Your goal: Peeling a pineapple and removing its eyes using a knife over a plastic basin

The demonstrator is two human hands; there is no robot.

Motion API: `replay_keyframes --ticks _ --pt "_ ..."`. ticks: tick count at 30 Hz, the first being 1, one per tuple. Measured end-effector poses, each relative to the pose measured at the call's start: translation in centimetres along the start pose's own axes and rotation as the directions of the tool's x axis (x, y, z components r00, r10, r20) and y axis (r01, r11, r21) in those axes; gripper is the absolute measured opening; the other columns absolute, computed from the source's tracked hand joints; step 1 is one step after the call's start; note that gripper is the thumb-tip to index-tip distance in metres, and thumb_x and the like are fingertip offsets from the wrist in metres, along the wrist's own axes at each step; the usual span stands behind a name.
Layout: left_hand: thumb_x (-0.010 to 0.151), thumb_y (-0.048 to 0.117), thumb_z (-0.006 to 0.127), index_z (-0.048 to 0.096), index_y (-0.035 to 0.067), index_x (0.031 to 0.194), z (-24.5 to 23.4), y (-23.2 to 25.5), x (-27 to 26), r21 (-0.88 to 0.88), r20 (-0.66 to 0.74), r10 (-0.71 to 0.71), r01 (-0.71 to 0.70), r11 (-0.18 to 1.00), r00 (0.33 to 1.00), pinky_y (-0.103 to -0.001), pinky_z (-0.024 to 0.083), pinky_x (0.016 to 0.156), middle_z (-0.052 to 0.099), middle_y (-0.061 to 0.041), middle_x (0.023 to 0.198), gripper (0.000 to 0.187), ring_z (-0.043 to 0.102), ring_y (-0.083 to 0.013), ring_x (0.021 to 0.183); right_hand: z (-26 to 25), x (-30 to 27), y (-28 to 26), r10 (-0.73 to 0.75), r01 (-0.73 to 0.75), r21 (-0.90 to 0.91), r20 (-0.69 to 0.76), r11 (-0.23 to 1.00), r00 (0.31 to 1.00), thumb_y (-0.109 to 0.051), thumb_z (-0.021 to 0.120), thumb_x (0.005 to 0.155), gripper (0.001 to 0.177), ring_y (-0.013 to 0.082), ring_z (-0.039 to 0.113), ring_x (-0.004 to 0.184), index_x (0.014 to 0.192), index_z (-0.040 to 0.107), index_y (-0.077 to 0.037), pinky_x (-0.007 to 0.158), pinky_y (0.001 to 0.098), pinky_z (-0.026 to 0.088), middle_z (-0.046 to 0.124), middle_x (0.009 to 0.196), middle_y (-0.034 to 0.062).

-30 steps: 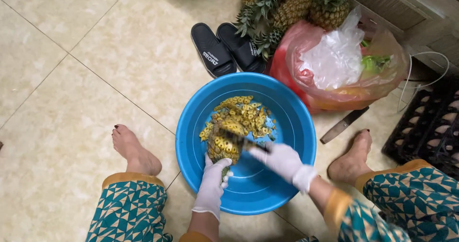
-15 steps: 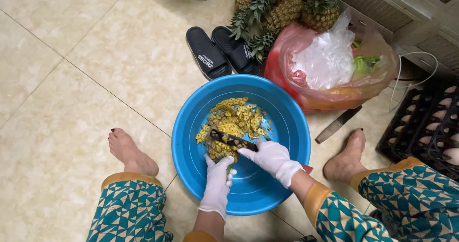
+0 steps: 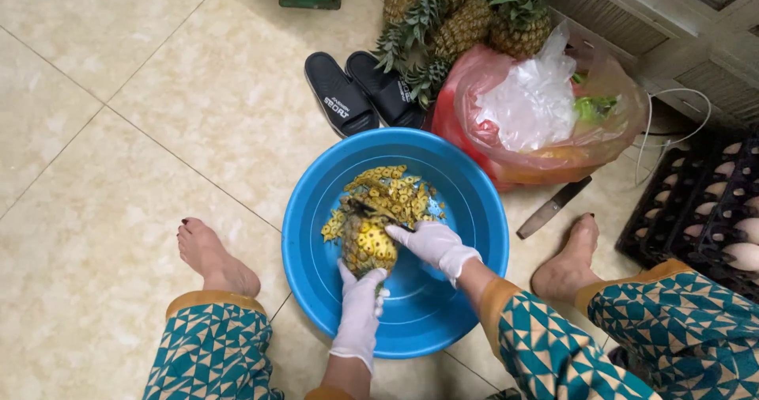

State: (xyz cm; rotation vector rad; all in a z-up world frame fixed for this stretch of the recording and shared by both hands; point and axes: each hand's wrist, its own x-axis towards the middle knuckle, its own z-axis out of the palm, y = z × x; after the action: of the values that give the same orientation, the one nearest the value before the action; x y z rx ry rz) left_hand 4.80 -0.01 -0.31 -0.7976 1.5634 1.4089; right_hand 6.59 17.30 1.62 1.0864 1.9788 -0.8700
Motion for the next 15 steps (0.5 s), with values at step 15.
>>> replay_keyframes --ticks 15 --pt "0.086 0.011 0.069 0.01 0.048 0.168 -1.1 0.8 0.8 0.101 0.0 -0.098 0.098 0.99 0.995 -0.023 0.026 0.034 0.061 -0.011 0.075 0.108 0.05 -0.0131 0.05 -0.6 1.9 -0.7 0.026 -0.027 0.034 0.029 0.999 0.999 -0.091 0.038 0.083 0.089 0.0331 0.074 0.084 0.083 0.072 -0.008 0.087 0.0428 0.053 0.075 0.079 0.0125"
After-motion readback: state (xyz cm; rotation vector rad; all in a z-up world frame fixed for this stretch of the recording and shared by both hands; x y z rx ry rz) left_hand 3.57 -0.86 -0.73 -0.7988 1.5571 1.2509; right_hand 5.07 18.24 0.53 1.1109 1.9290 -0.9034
